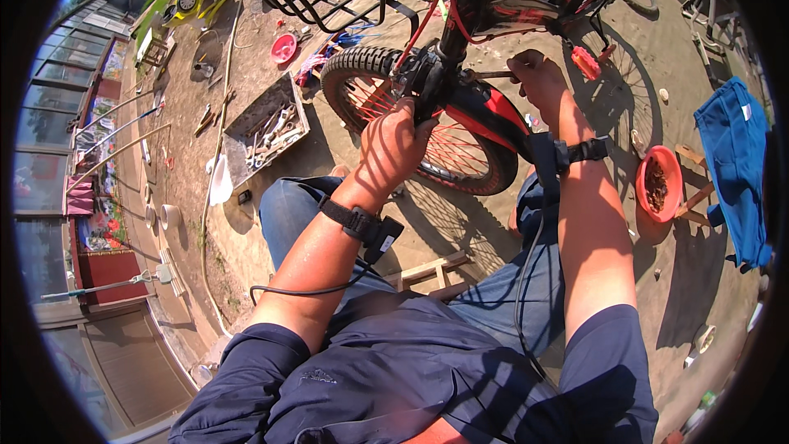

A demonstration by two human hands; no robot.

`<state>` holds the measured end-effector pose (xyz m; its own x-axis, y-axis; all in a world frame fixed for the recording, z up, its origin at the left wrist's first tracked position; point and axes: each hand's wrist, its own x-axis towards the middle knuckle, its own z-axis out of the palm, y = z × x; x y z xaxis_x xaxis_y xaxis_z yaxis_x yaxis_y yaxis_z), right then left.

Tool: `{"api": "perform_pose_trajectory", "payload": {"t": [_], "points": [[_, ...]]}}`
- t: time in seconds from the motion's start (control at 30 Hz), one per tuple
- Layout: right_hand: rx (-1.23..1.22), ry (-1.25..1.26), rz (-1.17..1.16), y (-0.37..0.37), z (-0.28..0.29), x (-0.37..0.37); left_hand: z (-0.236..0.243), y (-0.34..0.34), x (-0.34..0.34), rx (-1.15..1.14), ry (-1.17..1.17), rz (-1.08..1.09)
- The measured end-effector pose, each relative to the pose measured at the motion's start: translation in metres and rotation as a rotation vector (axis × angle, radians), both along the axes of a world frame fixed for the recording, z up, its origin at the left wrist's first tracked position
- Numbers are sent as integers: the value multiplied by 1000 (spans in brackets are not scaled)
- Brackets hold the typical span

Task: The person is sitting and repairing a bicycle. They use a screwdriver to tighten a screw on the red mudguard, then use their hands to adjust the mudguard's position and secure it to the bicycle frame.

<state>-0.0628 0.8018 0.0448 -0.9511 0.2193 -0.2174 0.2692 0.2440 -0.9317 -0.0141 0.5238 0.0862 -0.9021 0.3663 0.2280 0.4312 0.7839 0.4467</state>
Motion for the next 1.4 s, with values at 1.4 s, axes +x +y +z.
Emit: {"api": "perform_pose_trajectory", "payload": {"t": [1.4], "points": [[-1093,587,-290,11,102,68,-1,2,0,-21,-42,21]]}}
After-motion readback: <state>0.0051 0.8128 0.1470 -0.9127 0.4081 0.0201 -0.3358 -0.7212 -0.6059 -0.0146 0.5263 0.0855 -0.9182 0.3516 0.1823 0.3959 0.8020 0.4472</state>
